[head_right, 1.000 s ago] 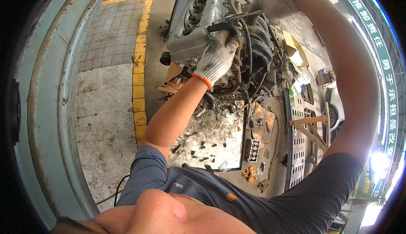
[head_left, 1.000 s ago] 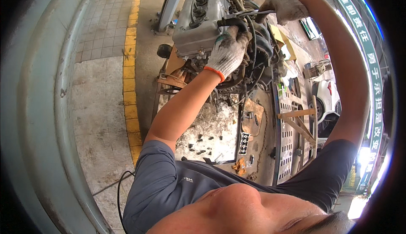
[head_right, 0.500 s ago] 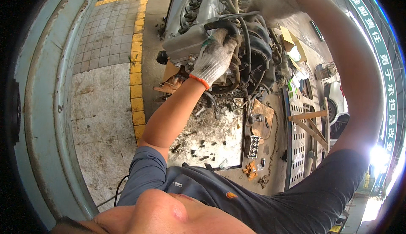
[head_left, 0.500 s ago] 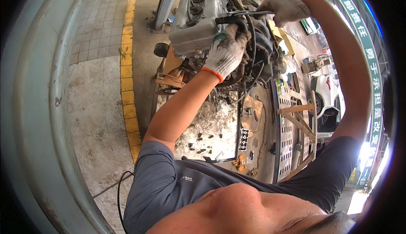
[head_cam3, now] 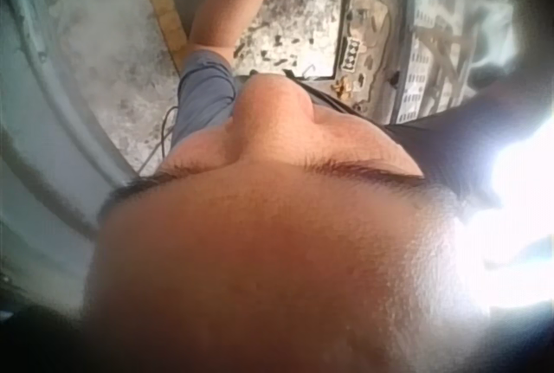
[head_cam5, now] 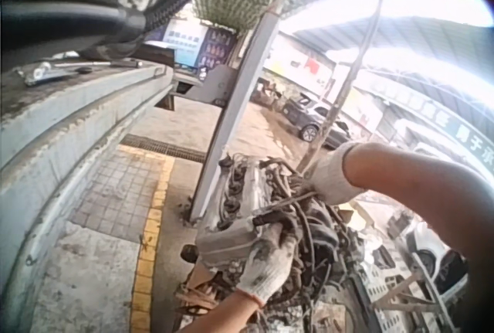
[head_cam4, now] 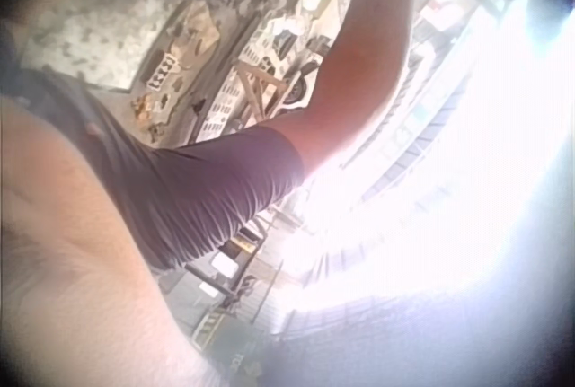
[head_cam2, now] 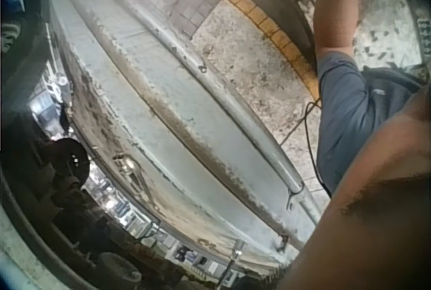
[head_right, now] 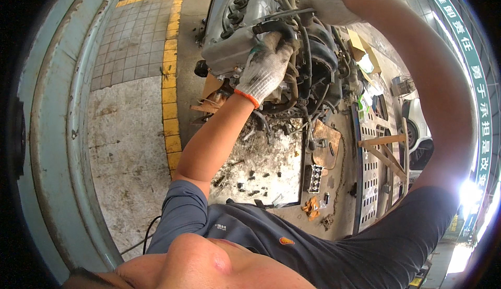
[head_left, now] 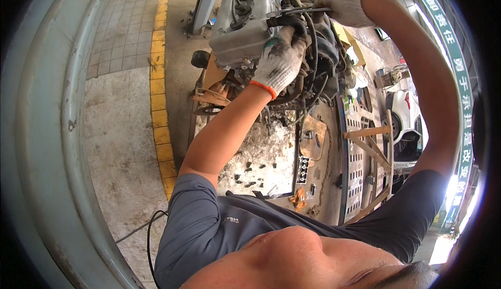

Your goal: The person works on a car engine mounted on a stand, using a wrench to loosen bolts and a pair of pliers to remove hoses and connectors. The person repeatedly adjusts components and removes parts from the engine.

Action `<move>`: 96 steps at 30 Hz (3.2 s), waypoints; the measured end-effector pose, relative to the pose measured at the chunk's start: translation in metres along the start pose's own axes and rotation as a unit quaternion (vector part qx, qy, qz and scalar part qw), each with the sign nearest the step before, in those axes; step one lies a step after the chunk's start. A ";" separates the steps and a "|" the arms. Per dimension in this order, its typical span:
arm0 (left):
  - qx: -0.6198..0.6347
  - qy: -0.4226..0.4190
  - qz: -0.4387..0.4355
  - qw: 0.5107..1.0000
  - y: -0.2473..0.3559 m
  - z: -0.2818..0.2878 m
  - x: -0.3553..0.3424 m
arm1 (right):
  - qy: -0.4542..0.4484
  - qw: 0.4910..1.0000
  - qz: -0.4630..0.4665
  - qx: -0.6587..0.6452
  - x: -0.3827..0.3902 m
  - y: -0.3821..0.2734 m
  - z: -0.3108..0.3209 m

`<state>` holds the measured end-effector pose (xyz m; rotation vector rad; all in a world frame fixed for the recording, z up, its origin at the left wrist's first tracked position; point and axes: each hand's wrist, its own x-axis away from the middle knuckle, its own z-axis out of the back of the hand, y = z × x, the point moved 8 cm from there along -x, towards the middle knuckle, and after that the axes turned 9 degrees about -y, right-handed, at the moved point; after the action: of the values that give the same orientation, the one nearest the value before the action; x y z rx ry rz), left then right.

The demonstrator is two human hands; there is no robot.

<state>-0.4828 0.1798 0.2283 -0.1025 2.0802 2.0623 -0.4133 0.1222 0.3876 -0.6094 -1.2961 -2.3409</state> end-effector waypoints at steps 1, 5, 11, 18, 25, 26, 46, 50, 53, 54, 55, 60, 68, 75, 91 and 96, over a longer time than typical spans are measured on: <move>-0.002 0.002 -0.002 1.000 0.001 0.001 0.000 | 0.018 1.000 0.010 0.008 -0.005 0.000 -0.003; 0.009 0.003 -0.004 1.000 0.000 0.000 0.001 | -0.021 0.999 0.009 0.024 0.005 -0.011 -0.004; 0.027 -0.011 -0.003 1.000 -0.013 -0.010 -0.007 | 0.030 0.997 0.028 -0.069 0.043 -0.002 -0.008; -0.139 0.006 0.056 0.989 0.006 -0.012 0.024 | 0.183 0.728 0.069 -0.657 0.065 -0.005 -0.163; 0.399 -0.087 0.137 0.902 -0.012 -0.028 0.039 | 0.217 0.432 0.256 -0.837 0.062 -0.163 -0.249; 0.409 -0.065 0.141 0.899 -0.017 -0.031 0.028 | 0.287 0.465 0.299 -0.783 0.062 -0.166 -0.239; 0.066 -0.057 0.043 0.995 -0.031 0.001 0.155 | 0.169 0.904 -0.115 -0.375 0.122 0.062 -0.261; 0.094 -0.043 0.058 0.993 -0.103 -0.001 0.228 | 0.357 0.888 -0.053 -0.285 0.049 0.143 -0.262; 0.084 -0.021 0.146 0.986 -0.149 0.009 0.294 | 0.352 0.876 -0.075 -0.320 0.015 0.118 -0.269; 0.079 -0.010 0.170 0.982 -0.172 0.015 0.313 | 0.334 0.883 -0.055 -0.326 0.003 0.113 -0.282; 0.077 0.000 0.195 0.978 -0.195 0.018 0.329 | 0.439 0.852 -0.029 -0.282 0.013 0.106 -0.297; 0.107 0.019 0.265 0.958 -0.265 0.022 0.389 | 0.413 0.797 -0.056 -0.437 0.041 0.110 -0.402; 0.031 -0.120 0.293 0.948 -0.243 -0.032 0.349 | 0.358 0.483 -0.015 -0.799 0.169 -0.049 -0.485; 0.297 -0.339 0.290 0.845 -0.250 -0.121 0.360 | 0.110 0.113 0.142 -0.977 0.173 -0.340 -0.492; -0.014 -0.297 0.287 0.911 -0.251 -0.174 0.414 | 0.011 0.218 0.031 -0.975 0.191 -0.472 -0.457; -0.042 -0.258 0.291 0.920 -0.222 -0.192 0.415 | -0.018 0.014 0.117 -0.993 0.204 -0.481 -0.479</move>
<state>-0.8630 0.0256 -0.0711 1.0501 1.8120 2.1402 -0.9246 -0.0789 -0.0607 0.7802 -2.4660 1.2950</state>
